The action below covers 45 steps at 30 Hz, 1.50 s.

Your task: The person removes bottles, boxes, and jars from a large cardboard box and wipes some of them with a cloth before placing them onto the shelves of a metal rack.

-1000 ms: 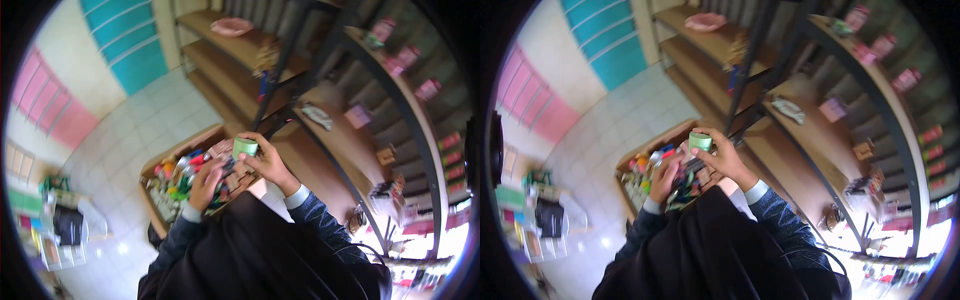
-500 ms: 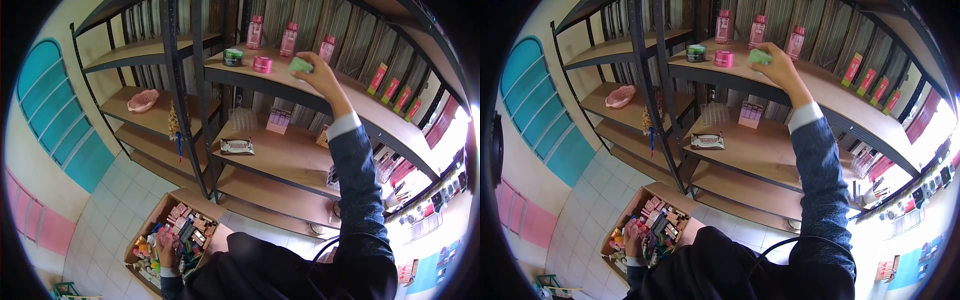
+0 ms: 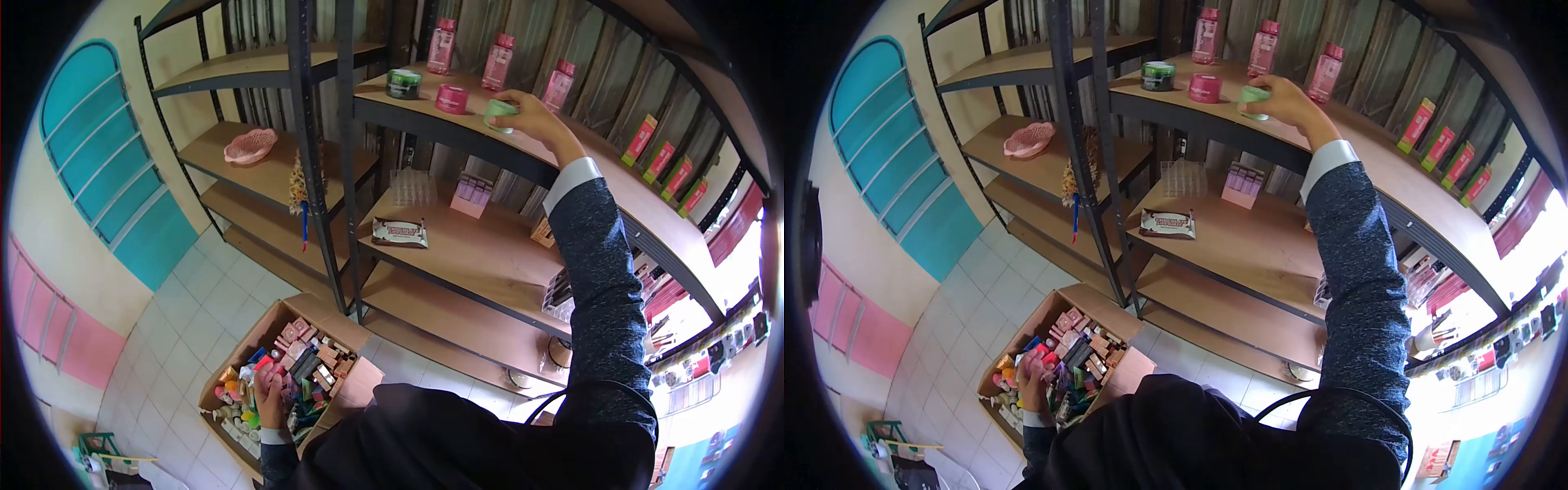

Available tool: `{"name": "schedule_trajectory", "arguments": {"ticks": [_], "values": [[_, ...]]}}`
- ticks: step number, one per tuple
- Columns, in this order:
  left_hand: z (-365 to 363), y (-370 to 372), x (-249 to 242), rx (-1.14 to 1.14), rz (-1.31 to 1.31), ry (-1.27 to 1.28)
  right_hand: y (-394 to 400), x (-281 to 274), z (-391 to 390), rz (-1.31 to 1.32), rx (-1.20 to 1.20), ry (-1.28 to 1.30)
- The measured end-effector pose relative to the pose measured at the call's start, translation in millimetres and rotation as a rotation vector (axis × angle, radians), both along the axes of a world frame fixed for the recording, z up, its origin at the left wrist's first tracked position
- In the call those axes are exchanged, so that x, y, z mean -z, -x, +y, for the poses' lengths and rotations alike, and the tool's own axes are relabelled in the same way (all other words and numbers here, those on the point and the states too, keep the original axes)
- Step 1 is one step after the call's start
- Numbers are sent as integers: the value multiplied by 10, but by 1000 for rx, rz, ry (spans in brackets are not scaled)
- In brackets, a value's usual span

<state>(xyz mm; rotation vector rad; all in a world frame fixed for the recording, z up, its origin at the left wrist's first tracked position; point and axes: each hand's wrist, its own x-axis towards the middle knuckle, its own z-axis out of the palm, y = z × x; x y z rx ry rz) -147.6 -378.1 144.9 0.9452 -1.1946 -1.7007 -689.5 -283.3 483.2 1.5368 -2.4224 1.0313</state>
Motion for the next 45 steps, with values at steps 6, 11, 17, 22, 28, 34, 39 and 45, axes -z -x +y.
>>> {"name": "schedule_trajectory", "arguments": {"ticks": [6, 11, 17, 22, 28, 34, 39, 45], "values": [[-68, -324, 329, -159, -171, 149, 31, 27, 60, 123, -4, -18], [-109, -820, 628, -310, -402, 216, 326, 64, 81, -30, -71, -40], [-21, -1777, 1520, -626, -848, -53, -305, -103, 247, 1216, 121, 450], [266, -2084, 2245, -316, -1241, -147, -2269, 1213, -470, 212, -219, 307], [324, -1954, 2541, -36, -1466, -184, -3618, 2510, -849, -504, -552, -57], [187, -1943, 2381, 181, -1600, -30, -3746, 2742, -845, -420, -638, -191], [147, -2060, 1976, -275, -1087, -113, -3912, 2817, -832, -444, -640, -189], [-80, -1191, 379, -205, 463, -390, -4345, 2718, -913, -547, -910, -260]]}}
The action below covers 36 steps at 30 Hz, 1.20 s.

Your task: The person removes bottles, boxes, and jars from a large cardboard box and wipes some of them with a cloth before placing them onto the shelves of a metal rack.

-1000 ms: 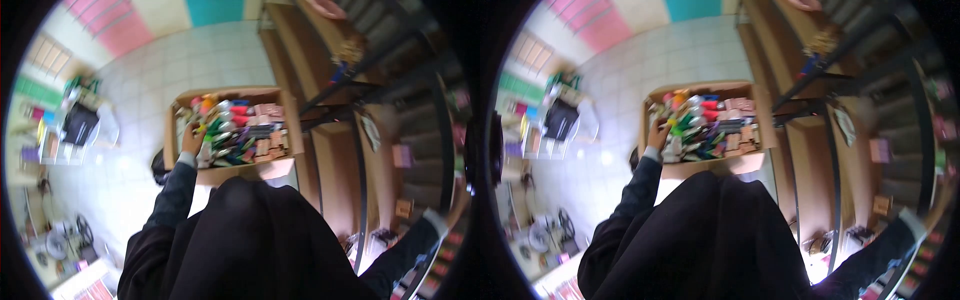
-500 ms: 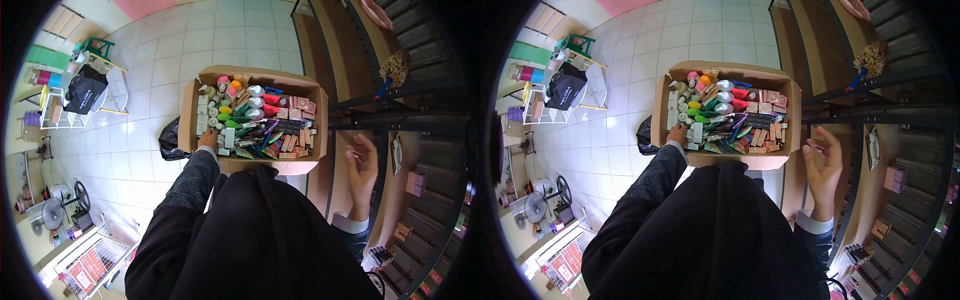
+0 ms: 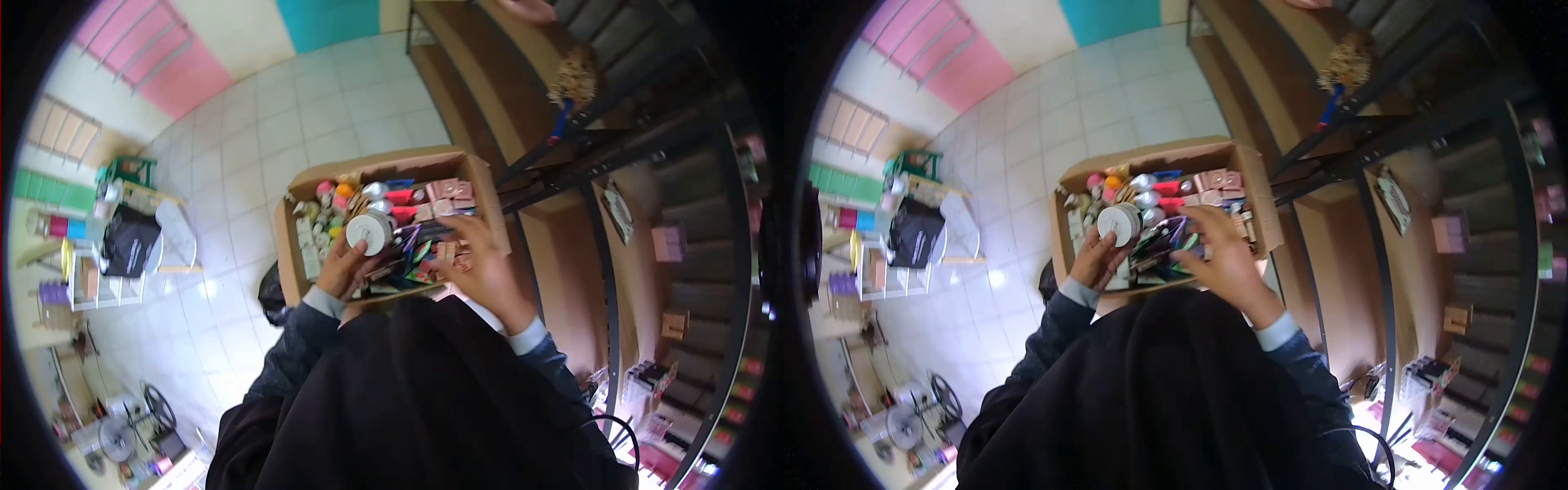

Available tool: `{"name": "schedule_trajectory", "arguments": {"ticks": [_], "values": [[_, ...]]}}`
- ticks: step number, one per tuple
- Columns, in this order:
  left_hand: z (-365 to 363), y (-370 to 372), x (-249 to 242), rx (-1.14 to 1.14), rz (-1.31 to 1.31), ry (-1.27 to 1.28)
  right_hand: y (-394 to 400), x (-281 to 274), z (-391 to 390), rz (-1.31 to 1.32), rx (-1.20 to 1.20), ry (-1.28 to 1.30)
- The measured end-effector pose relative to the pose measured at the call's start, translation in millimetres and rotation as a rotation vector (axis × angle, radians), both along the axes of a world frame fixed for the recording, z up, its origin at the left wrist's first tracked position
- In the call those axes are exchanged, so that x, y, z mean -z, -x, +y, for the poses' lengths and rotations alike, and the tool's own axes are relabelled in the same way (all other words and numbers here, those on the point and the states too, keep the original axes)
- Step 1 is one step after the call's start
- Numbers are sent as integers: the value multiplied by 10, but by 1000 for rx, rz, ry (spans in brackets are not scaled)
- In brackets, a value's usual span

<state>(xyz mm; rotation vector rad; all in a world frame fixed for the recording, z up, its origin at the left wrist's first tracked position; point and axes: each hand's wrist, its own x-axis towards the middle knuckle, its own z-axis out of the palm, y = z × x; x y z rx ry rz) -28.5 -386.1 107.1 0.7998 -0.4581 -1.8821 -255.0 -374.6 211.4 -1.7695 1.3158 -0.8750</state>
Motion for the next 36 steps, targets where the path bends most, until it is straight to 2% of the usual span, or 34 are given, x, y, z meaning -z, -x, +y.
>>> {"name": "schedule_trajectory", "arguments": {"ticks": [2, 3, 5, 7, 11, 13, 16, 20, 25, 27, 31, 33, 34, 36], "values": [[-58, 314, -365, 86, 71, 26, -83, -115, -42, 99, -19, 254], [-57, 514, -637, 98, 94, 110, -85, -154, -39, 80, 16, 280], [-150, 700, -744, 248, 166, 126, 3, -262, -15, 122, 100, 369], [-238, 915, -864, 409, 226, 134, 180, -373, 37, 95, 154, 379], [-266, 1405, -1155, 461, 122, 105, 570, -598, 232, 20, 267, 334], [-281, 1624, -1206, 566, 35, 186, 783, -694, 322, 37, 332, 380], [-153, 1994, -1420, 660, 58, 373, 1094, -838, 530, 102, 428, 464], [30, 2419, -1586, 811, 76, 441, 1474, -969, 878, 148, 498, 535], [339, 3074, -1674, 923, 98, 459, 1921, -1060, 1402, 179, 640, 533], [445, 3235, -1740, 968, 122, 456, 1987, -1155, 1572, 84, 774, 335], [657, 3490, -1806, 962, 130, 521, 2230, -1133, 1777, 169, 779, 415], [734, 3573, -1821, 891, 63, 749, 2300, -1134, 1841, 128, 762, 564], [780, 3599, -1853, 892, 57, 744, 2336, -1107, 1871, 123, 762, 559], [859, 3657, -1943, 833, 40, 915, 2413, -1044, 1917, 176, 787, 629]]}}
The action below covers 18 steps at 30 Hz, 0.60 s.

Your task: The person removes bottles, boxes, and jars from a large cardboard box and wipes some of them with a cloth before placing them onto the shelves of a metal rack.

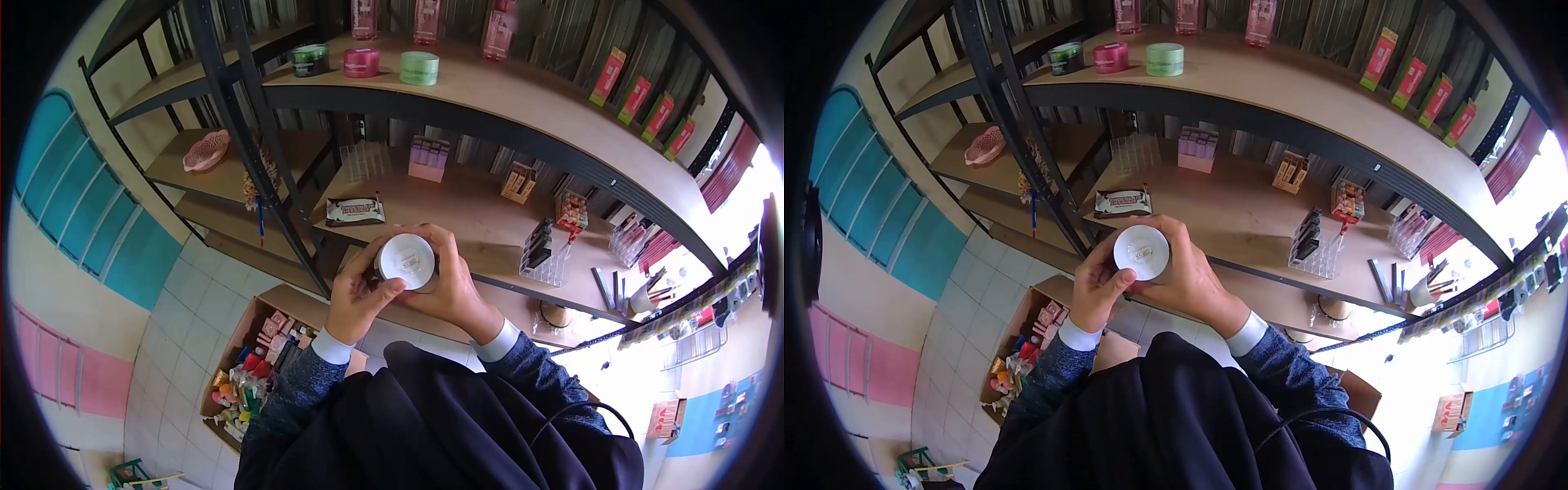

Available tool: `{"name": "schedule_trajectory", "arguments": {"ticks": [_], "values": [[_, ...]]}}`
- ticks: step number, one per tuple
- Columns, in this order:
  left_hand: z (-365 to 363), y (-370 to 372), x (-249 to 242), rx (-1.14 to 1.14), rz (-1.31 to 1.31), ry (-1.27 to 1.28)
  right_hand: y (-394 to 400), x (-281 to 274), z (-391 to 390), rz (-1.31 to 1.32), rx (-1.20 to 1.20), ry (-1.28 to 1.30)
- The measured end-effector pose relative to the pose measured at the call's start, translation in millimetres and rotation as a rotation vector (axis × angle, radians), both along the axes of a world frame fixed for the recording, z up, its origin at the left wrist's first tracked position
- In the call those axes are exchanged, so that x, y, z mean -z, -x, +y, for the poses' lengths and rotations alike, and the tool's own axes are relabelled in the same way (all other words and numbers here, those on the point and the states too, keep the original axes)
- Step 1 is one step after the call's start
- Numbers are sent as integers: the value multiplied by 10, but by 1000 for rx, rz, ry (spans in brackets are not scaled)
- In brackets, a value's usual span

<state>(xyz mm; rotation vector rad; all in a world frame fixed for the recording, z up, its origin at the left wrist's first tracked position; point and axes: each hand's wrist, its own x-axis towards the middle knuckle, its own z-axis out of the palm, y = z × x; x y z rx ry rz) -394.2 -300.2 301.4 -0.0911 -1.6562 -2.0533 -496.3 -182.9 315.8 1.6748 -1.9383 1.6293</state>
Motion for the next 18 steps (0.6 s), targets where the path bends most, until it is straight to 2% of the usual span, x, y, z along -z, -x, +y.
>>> {"name": "schedule_trajectory", "arguments": {"ticks": [7, 9, 10, 14, 15, 18], "values": [[155, 148, 163, -31, 26, -3, 153, 164, 92, -41, -26, 66], [247, 148, 212, 152, -6, -449, 151, 202, 118, -74, -13, -8], [272, 155, 301, 105, -66, -513, 168, 263, 104, -132, -66, -13], [169, 201, 732, 116, -161, -617, 235, 332, 196, -138, -71, -100], [276, 226, 586, 122, -178, -632, 243, 254, 297, -168, -94, -166], [442, 338, 647, 123, -162, -643, 297, 335, 570, -109, 18, -140]]}}
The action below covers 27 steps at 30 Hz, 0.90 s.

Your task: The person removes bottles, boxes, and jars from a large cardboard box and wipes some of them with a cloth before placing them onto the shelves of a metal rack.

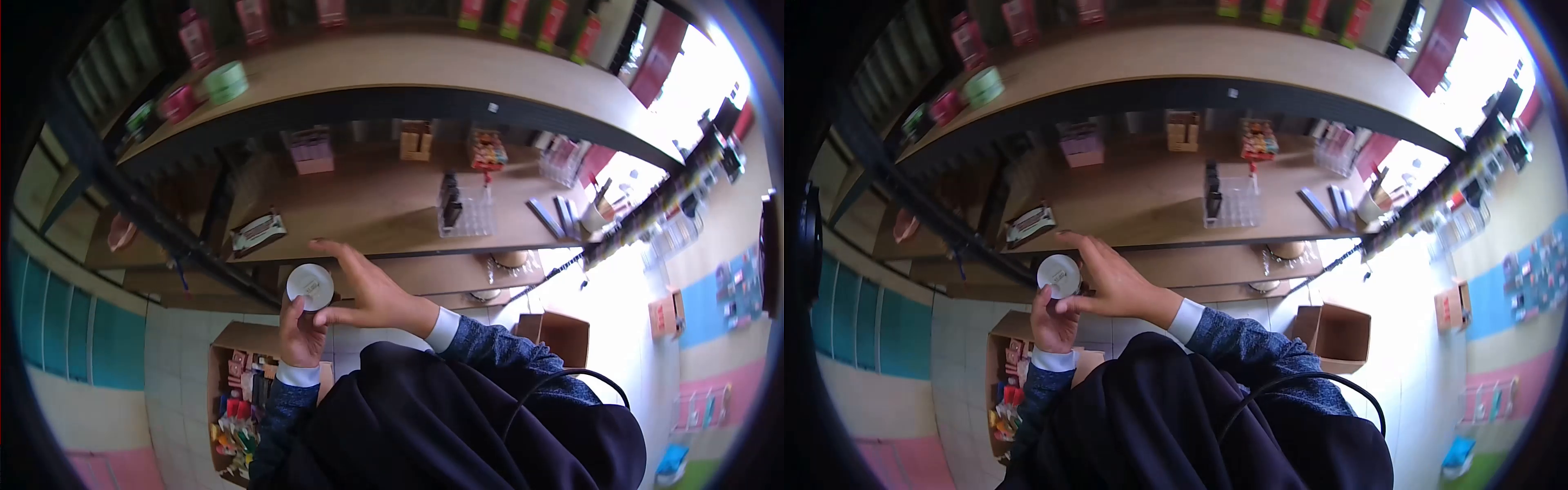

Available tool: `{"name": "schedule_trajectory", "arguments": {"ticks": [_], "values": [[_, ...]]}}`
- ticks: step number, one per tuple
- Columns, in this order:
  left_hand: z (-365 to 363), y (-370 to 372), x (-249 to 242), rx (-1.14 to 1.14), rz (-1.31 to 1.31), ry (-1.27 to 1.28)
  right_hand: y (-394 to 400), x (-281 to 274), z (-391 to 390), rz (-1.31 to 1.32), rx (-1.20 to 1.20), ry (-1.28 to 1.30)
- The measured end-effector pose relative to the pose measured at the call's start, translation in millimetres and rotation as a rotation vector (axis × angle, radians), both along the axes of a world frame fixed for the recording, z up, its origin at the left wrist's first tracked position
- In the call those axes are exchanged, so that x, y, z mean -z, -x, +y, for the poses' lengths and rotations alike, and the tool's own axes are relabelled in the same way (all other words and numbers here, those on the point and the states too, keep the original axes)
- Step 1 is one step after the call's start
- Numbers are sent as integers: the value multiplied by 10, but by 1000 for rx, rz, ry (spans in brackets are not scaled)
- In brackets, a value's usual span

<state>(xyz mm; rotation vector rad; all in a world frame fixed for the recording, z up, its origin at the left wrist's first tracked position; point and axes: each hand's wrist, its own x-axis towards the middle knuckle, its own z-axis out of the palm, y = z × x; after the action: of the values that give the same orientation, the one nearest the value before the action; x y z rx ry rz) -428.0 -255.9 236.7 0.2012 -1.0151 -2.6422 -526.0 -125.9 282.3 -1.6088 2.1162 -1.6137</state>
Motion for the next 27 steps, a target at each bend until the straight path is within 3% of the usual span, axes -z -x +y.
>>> {"name": "schedule_trajectory", "arguments": {"ticks": [8, 12, 18, 20, 27], "values": [[333, -38, 146, 445, -62, -95, -462, 221, 718, -207, 381, 100], [620, -205, 271, 630, -151, -87, -952, 405, 1025, -85, 610, 155], [1434, -455, 433, 882, -262, 1, -1824, 536, 1761, -190, 782, 65], [1749, -540, 432, 1012, -245, 88, -2071, 571, 2052, -88, 930, 91], [2761, -843, 421, 1346, -207, 195, -2936, 568, 3013, -136, 1270, 133]]}}
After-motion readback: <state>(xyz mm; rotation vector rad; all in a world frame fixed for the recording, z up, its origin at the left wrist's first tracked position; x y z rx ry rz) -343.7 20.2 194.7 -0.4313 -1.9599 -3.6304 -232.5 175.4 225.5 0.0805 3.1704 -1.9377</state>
